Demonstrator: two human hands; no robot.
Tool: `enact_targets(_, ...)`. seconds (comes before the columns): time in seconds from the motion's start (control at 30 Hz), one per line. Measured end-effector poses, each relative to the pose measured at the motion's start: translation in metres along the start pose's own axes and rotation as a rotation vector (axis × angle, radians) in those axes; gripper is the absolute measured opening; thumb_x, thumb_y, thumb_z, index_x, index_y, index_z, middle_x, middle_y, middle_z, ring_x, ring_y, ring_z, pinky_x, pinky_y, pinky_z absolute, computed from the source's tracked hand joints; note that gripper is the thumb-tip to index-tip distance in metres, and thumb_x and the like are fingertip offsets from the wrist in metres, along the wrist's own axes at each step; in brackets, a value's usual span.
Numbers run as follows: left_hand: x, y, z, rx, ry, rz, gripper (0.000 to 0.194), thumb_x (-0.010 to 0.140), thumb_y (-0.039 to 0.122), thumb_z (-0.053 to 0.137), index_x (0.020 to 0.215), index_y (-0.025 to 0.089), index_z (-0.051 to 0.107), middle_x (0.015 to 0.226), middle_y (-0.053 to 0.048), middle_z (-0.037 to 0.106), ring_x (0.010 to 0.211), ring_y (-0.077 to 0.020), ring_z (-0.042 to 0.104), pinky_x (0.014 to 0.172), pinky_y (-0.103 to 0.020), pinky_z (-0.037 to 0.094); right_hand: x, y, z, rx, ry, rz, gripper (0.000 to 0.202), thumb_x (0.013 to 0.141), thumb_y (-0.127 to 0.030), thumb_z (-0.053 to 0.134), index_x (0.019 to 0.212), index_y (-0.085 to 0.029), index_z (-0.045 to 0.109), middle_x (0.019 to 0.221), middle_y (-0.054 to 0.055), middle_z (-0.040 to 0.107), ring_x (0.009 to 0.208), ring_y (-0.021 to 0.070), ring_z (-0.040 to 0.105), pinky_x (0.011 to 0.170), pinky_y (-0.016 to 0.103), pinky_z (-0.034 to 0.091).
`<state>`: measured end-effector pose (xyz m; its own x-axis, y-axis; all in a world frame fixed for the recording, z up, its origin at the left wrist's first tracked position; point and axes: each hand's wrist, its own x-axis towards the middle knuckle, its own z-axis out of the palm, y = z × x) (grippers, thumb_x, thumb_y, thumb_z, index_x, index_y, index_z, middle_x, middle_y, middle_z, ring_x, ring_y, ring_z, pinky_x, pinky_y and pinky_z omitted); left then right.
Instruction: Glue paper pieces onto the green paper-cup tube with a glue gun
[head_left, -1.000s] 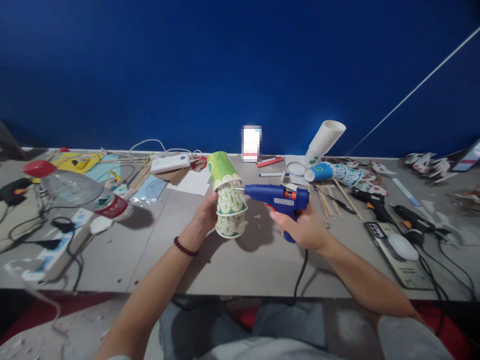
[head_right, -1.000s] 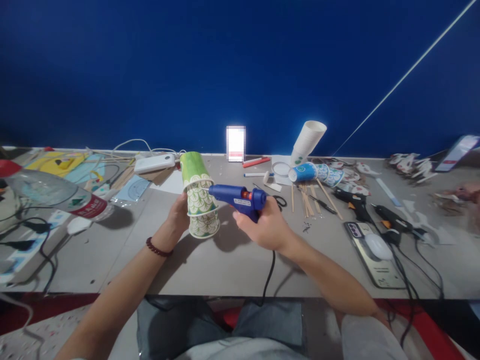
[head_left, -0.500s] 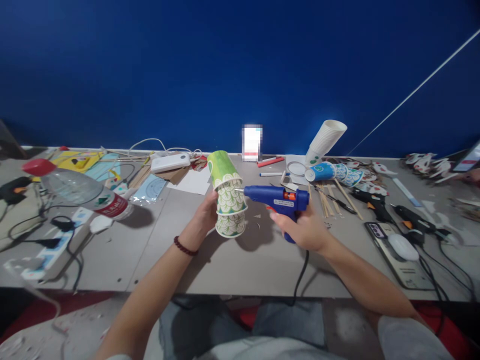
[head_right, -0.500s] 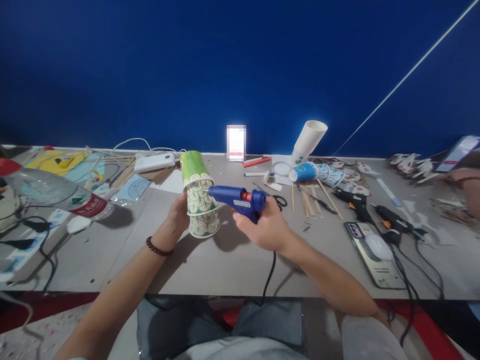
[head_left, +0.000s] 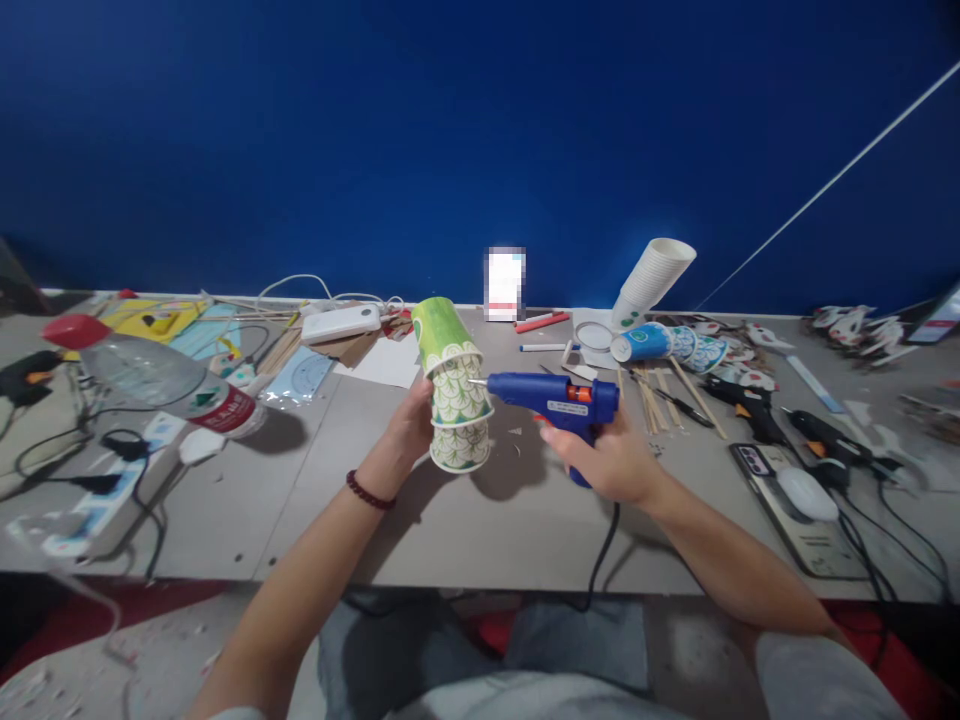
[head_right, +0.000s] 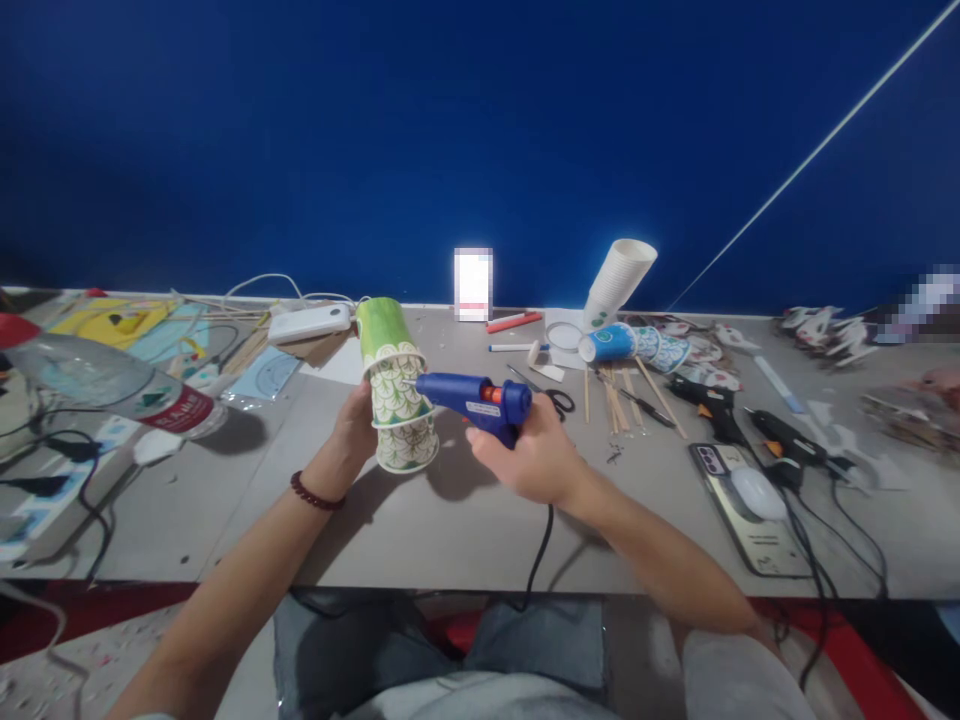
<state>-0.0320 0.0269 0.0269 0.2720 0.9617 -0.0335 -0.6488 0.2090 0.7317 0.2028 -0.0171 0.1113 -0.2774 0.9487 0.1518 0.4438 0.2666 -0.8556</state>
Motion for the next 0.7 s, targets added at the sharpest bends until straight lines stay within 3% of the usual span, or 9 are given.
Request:
enact_targets(0.13, 0.0012, -0.0002, -0.0028, 0.023, 0.007, 0.012, 0.060, 0.069, 0.050, 0.074, 0.117, 0.017, 0.061, 0.107, -0.007, 0.072, 0.097, -0.0276, 0.069, 0.091, -0.041, 0.051, -0.0011, 0.0017, 0.0005, 0.003, 0.014, -0.021, 0.017, 0.075, -0.032, 0.061, 0.062, -0.021, 0.060, 0.052, -0.001, 0.055, 0.045, 0.0148, 0.052, 0.045, 0.027, 0.047)
enact_targets(0.5, 0.0017, 0.0011, 0.0019, 0.026, 0.035, 0.053, 0.058, 0.065, 0.049, 0.078, 0.111, 0.018, 0.065, 0.104, -0.006, 0.073, 0.091, -0.0259, 0.069, 0.086, -0.040, 0.054, -0.0010, 0.0019, 0.0009, 0.044, -0.006, -0.077, 0.016, 0.076, -0.027, 0.061, 0.062, -0.019, 0.060, 0.052, -0.001, 0.056, 0.044, 0.0126, 0.052, 0.044, 0.025, 0.046)
enact_targets(0.7, 0.0017, 0.0015, 0.0014, 0.023, 0.011, 0.052, 0.057, 0.065, 0.050, 0.077, 0.111, 0.018, 0.065, 0.104, -0.006, 0.073, 0.090, -0.0248, 0.070, 0.084, -0.038, 0.055, -0.0023, 0.0071, 0.0020, 0.082, -0.014, -0.032, 0.018, 0.078, -0.028, 0.062, 0.063, -0.018, 0.061, 0.056, 0.000, 0.059, 0.044, 0.0118, 0.053, 0.043, 0.024, 0.047)
